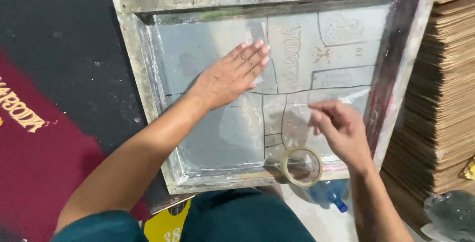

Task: Applying adhesive tape to the edges of a screen printing stencil on a wooden frame to prepare it for printing.

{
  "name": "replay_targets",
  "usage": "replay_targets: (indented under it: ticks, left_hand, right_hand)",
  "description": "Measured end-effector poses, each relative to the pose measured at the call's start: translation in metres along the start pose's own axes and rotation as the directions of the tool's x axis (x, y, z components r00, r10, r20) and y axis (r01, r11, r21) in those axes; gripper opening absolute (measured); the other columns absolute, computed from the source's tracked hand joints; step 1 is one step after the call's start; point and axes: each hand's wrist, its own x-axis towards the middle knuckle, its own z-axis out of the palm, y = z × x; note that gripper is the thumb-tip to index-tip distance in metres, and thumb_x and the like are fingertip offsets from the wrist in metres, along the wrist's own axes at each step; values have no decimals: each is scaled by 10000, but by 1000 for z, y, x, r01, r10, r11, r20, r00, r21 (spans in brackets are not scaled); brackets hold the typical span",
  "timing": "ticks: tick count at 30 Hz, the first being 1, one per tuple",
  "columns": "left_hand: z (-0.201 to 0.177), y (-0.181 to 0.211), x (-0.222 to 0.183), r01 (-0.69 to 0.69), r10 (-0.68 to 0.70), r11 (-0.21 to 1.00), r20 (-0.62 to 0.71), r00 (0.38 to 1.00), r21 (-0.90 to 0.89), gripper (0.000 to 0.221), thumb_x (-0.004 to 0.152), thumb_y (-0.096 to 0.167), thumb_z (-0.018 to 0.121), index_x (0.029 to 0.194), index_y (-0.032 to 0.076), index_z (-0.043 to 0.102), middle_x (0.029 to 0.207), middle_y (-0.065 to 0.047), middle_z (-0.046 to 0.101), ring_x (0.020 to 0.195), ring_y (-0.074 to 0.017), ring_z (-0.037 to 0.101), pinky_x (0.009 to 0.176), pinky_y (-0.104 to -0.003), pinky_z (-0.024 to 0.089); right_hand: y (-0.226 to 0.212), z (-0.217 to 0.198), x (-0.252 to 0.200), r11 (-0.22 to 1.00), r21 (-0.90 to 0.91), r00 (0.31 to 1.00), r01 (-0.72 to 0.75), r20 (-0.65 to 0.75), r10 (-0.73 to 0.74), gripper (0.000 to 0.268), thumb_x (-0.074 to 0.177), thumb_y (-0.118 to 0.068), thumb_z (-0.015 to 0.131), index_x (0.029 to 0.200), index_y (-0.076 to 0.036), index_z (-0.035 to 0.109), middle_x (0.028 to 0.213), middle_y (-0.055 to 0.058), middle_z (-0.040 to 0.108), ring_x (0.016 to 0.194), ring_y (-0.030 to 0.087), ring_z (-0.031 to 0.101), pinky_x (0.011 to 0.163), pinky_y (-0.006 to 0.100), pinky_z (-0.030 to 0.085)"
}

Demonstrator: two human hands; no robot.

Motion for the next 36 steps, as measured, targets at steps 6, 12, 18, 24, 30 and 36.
replay_targets:
  ticks: [6,12,18,24,30,36]
  left_hand:
    - [-5,17,-4,-17,15,997,29,999,72,482,998,-58,547,1473,18,503,1554,-247,445,1462,-444,374,1232,-539,330]
    - [-54,55,1,141,-97,978,-266,959,151,217,905,-46,718,1091,49,660,1098,-114,651,982,-262,603,842,-348,537]
    - [-37,103,-55,524,-576,816,-272,771,-243,87,921,75,761,895,96,681,737,-44,467,663,-236,466,513,-356,396]
    - [-88,175,-40,569,-772,474,-6,636,-672,352,1028,315,538,1207,54,694,1092,-97,672,1032,-270,646,907,-392,503]
    - [-93,226,14,298,-872,4,142,468,-955,514,1101,334,315,1349,-14,602,1234,-194,658,1229,-323,621,1047,-456,501]
    - [-123,240,56,450,-866,264,-5,499,-853,383,998,271,592,1246,-9,675,1169,-166,675,1119,-386,672,946,-509,546]
  right_hand:
    - [80,-53,-99,328,-798,809,505,570,142,797,714,79,561,1376,-364,576,1192,130,492,921,365,561,703,498,518]
    - [55,-39,-109,251,-711,753,657,639,-160,188,934,-179,611,1111,-227,654,1078,114,473,988,352,475,793,462,425]
    - [35,-26,-101,596,-572,816,563,498,-293,225,913,-313,727,950,-117,623,1052,66,525,988,265,454,814,387,363]
    - [15,-19,-84,886,-41,773,461,509,-379,268,975,-270,642,1106,-38,674,1163,108,657,1159,279,587,1007,420,483]
    - [5,-31,-64,901,154,756,406,497,-426,130,878,-115,754,899,2,702,938,133,695,938,368,687,859,482,541]
    - [2,-56,-42,877,239,720,416,502,-479,113,907,-80,723,853,5,671,841,119,654,852,352,673,842,484,537]
